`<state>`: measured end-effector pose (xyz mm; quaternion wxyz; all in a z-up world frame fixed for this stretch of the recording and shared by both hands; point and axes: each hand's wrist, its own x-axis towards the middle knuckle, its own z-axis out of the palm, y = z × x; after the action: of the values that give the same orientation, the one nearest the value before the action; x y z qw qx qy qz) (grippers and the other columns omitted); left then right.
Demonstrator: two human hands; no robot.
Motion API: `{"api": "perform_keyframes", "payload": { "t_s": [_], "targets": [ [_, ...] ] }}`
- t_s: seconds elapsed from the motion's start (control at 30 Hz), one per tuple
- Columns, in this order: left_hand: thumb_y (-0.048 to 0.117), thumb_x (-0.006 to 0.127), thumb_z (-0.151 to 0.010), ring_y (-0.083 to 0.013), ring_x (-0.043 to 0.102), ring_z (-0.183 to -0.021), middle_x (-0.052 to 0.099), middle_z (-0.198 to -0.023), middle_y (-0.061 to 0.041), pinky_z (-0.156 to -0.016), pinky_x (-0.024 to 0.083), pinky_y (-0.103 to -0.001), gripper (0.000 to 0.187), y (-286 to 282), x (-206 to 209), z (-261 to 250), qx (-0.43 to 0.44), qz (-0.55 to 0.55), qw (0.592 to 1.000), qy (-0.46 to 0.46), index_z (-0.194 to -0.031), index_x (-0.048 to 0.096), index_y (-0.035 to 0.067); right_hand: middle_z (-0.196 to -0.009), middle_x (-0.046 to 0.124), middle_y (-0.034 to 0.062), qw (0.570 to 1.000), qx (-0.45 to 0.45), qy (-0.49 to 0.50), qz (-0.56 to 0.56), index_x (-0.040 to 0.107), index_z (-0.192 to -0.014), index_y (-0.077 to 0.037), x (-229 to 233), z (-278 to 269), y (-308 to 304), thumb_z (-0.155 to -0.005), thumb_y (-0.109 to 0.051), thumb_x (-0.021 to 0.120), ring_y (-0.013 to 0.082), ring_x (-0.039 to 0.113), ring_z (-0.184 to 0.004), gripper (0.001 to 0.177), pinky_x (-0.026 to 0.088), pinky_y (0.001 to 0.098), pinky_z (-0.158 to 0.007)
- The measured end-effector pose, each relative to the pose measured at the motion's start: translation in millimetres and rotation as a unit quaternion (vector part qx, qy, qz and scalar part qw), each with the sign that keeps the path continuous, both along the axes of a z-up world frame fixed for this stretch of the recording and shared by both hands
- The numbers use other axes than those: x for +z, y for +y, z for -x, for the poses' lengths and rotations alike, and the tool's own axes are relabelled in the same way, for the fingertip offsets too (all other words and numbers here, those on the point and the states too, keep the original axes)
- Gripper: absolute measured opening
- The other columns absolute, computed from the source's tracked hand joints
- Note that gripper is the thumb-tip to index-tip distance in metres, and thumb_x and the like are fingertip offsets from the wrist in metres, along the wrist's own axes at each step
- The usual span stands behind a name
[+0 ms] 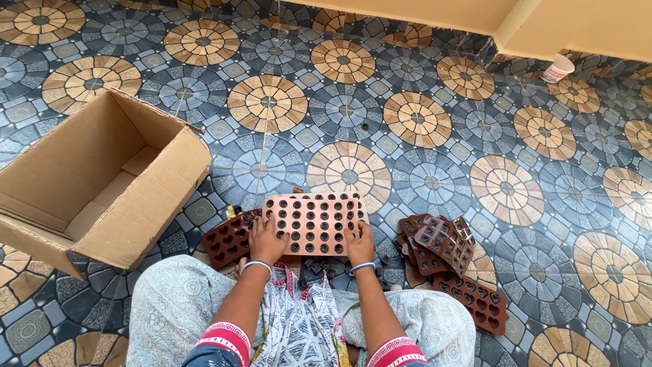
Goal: The person sits on the floor and assembles small dark circular pieces into the cavities of brown plastic molds. They handle multiple molds, placing pieces one by one into the slots.
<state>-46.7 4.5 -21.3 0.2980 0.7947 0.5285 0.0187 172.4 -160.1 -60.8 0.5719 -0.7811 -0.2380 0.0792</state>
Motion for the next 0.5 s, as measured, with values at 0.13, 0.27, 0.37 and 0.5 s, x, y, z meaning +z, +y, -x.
{"api": "perform_keyframes", "payload": {
  "t_s": [0.13,0.27,0.37,0.5],
  "targets": [
    [0.042,0.074,-0.085,-0.0356,0.011,-0.155,0.014,-0.167,-0.023,-0.125,0.012,-0.044,0.100,-26.3,1.9,-7.1,0.010,-0.021,0.998,-0.050,-0.160,0.020,0.005,-0.126,0.064,0.0194,0.995,0.007,-0.062,0.083,0.058,-0.130,-0.001,6.0,11.9,-8.5,-0.083,-0.018,0.079,0.0329,0.065,-0.112,0.054,0.051,0.0398,-0.095],
    [0.038,0.075,-0.086,-0.0360,0.016,-0.156,0.021,-0.166,-0.022,-0.126,0.016,-0.046,0.091,-51.8,5.1,-0.3,0.049,-0.031,0.996,-0.070,-0.157,0.028,0.004,-0.129,0.065,0.0197,0.998,0.010,-0.012,0.058,0.056,-0.134,0.001,12.0,14.3,-17.8,-0.082,-0.013,0.078,0.0318,0.065,-0.115,0.058,0.050,0.0398,-0.099],
    [0.036,0.077,-0.085,-0.0381,0.022,-0.153,0.025,-0.163,-0.023,-0.124,0.022,-0.047,0.091,-65.1,1.6,8.3,0.099,0.006,0.991,-0.094,-0.155,0.030,0.002,-0.135,0.061,0.0205,0.999,0.016,0.024,0.040,0.053,-0.139,0.004,15.9,17.5,-24.3,-0.084,-0.010,0.080,0.0302,0.060,-0.122,0.062,0.046,0.0391,-0.102],
    [0.030,0.080,-0.083,-0.0405,0.035,-0.147,0.035,-0.159,-0.024,-0.122,0.031,-0.045,0.089,-57.2,-12.1,15.9,0.218,0.041,0.961,-0.168,-0.153,0.035,-0.003,-0.125,0.067,0.0141,0.965,-0.023,0.263,-0.013,0.052,-0.139,0.000,24.3,16.6,-16.8,-0.085,-0.009,0.075,0.0234,0.067,-0.104,0.060,0.054,0.0354,-0.089]
  ]
}}
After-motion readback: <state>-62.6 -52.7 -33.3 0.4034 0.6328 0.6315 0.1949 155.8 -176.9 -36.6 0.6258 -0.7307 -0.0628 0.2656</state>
